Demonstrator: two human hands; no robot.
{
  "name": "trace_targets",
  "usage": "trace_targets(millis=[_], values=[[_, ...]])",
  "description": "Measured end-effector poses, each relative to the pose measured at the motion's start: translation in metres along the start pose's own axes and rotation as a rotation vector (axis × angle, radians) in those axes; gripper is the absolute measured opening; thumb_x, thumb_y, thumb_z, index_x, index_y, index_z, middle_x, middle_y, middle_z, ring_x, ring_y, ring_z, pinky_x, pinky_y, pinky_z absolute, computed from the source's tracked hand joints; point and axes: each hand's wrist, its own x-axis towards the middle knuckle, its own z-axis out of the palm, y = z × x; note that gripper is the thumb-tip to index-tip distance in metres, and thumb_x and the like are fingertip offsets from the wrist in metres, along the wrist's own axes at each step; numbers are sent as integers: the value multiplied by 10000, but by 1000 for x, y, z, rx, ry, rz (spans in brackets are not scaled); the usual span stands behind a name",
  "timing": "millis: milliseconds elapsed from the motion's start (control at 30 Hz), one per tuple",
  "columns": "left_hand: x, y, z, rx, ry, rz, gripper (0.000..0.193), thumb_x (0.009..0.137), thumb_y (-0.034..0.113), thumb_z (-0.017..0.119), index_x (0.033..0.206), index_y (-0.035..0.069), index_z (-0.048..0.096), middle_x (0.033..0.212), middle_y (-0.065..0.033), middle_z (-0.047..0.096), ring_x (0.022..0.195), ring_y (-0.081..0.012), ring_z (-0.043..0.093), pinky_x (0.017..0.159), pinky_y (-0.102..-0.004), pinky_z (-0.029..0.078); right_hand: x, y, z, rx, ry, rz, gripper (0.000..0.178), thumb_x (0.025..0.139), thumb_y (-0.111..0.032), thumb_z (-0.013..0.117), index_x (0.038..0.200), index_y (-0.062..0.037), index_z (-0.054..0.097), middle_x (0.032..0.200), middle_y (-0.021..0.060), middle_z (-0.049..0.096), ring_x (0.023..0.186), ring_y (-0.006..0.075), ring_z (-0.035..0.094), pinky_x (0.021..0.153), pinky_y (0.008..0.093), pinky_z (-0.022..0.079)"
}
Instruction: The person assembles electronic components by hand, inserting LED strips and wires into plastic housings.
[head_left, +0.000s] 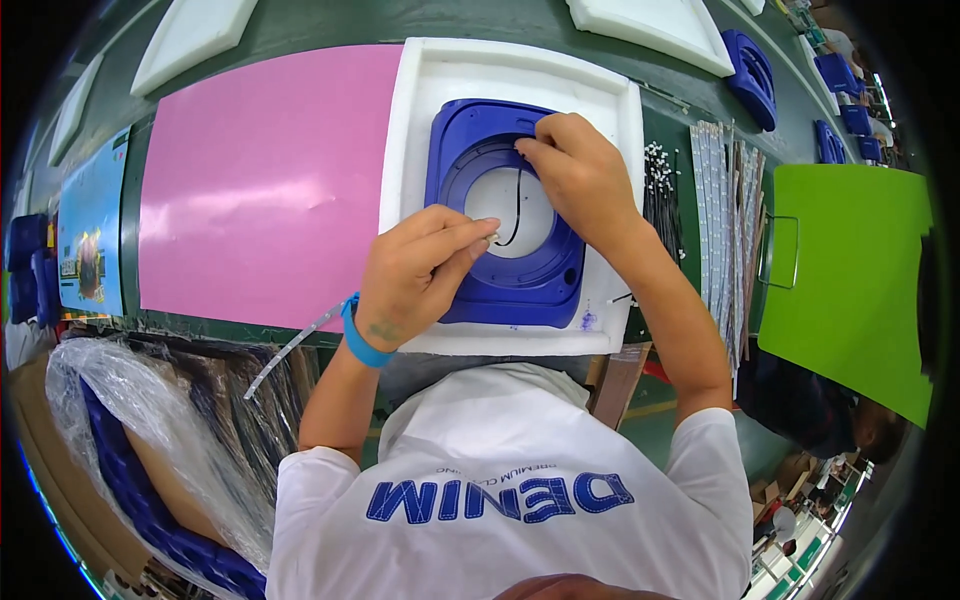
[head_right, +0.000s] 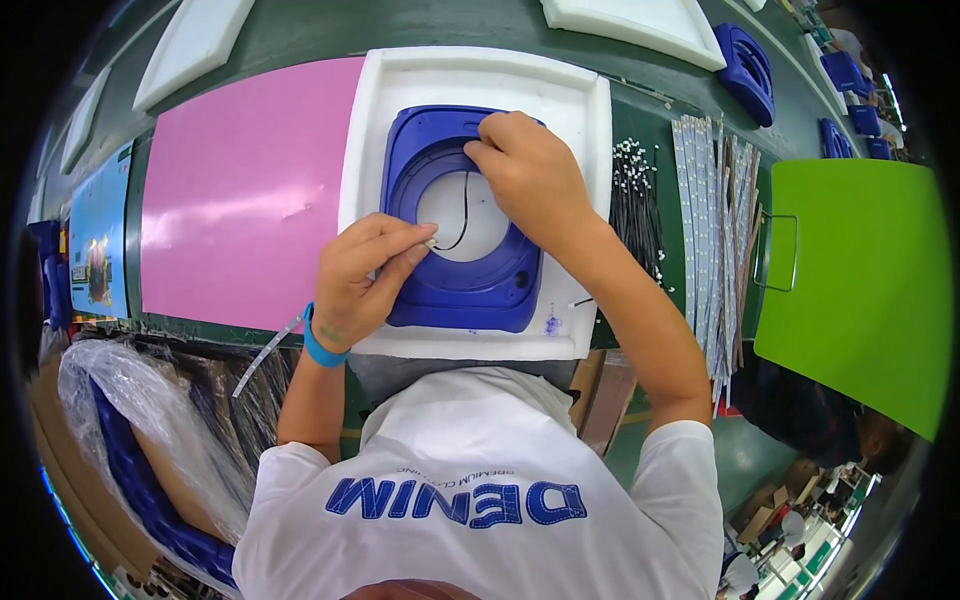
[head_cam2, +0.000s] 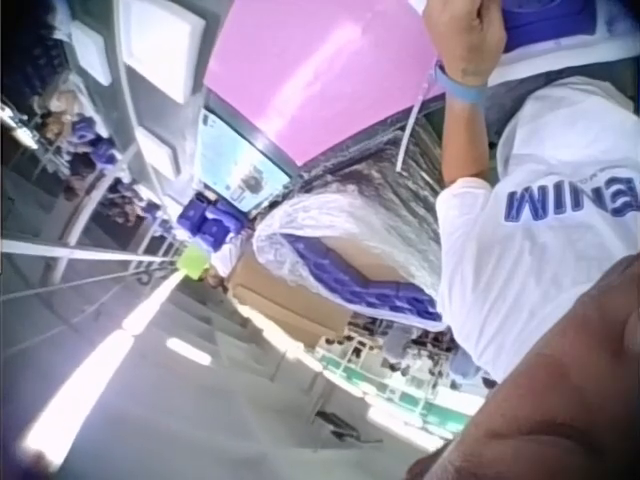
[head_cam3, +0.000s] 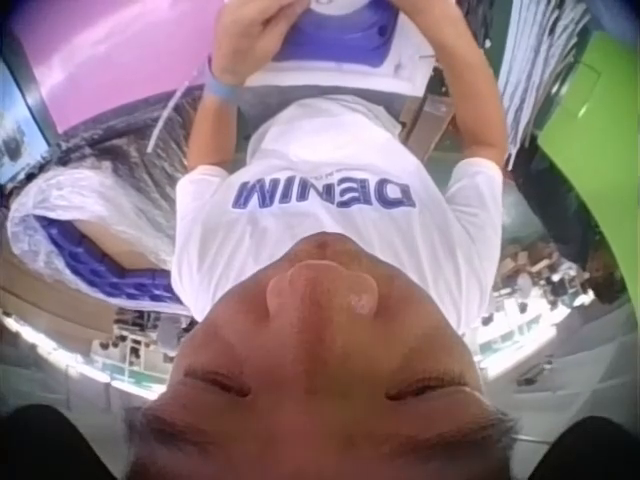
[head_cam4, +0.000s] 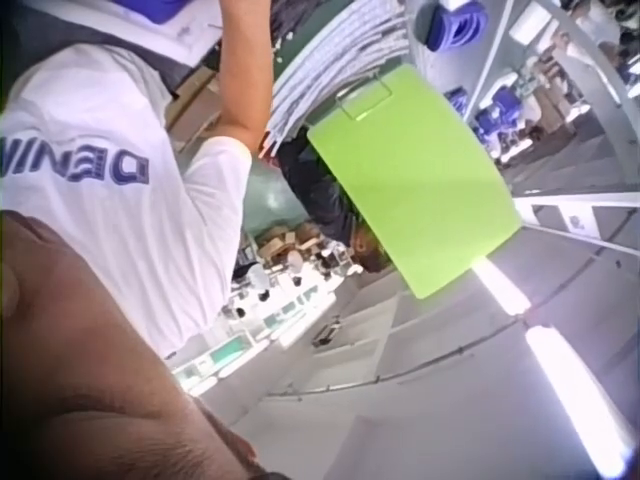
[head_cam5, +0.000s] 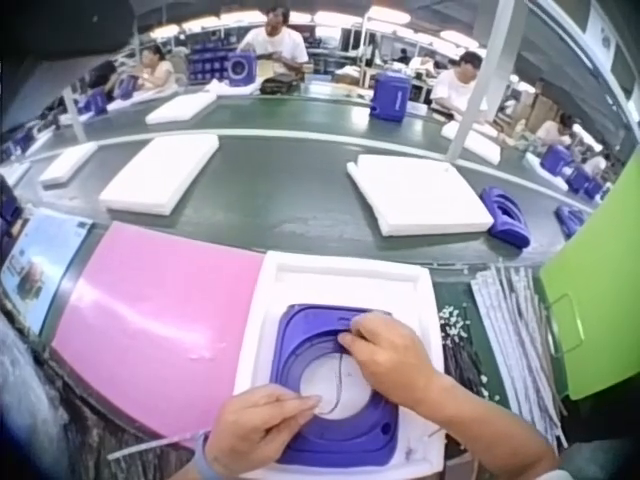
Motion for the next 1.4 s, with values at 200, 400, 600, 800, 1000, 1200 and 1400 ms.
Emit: trace_targets(millis=[200,400,600,800,1000,1200,1400], values=[[1,2,1,14,2,6,284,915,-75,737,1178,18,786,926,-107,729,831,-215,688,732,-303,535,-1,-2,4,-10,95,23,172,736,7,784,904,-4,748,926,91,653,844,275,671,689,377,559],[2,3,3,14,30,34,241,930,-46,734,1154,24,786,924,-107,720,777,-218,688,666,-308,541,1,-3,7,-56,-15,-14,151,746,-55,704,892,-24,727,929,63,634,879,253,654,746,368,545],[4,3,-2,190,184,69,186,932,-44,730,1105,7,778,958,-123,740,808,-254,714,706,-338,564,14,7,-18,29,115,110,113,903,-137,705,963,-52,749,1002,88,719,924,328,674,814,448,534],[27,9,-8,437,113,119,154,924,-13,739,1074,1,771,971,-154,739,832,-305,715,745,-376,571,73,32,-4,361,-612,498,610,1108,-531,467,1165,8,747,1192,190,749,1069,359,694,964,432,521],[23,-3,2,323,107,11,188,889,35,774,1076,18,776,1007,-137,736,886,-316,703,765,-415,562,86,48,15,501,-680,793,691,1089,-608,496,1051,26,767,1042,134,754,988,238,683,946,382,518],[56,15,5,647,15,244,283,868,49,776,1149,15,774,1065,-107,712,1003,-285,670,868,-416,544,42,64,46,1080,677,847,409,1115,-355,592,1145,39,697,1150,103,735,1051,203,704,983,311,534],[87,-3,10,1036,-253,355,188,887,82,694,1056,52,770,902,-54,634,878,-249,666,731,-410,571,15,53,-9,734,293,828,353,1101,-292,610,1246,18,697,1186,147,748,1082,204,718,967,313,544]])
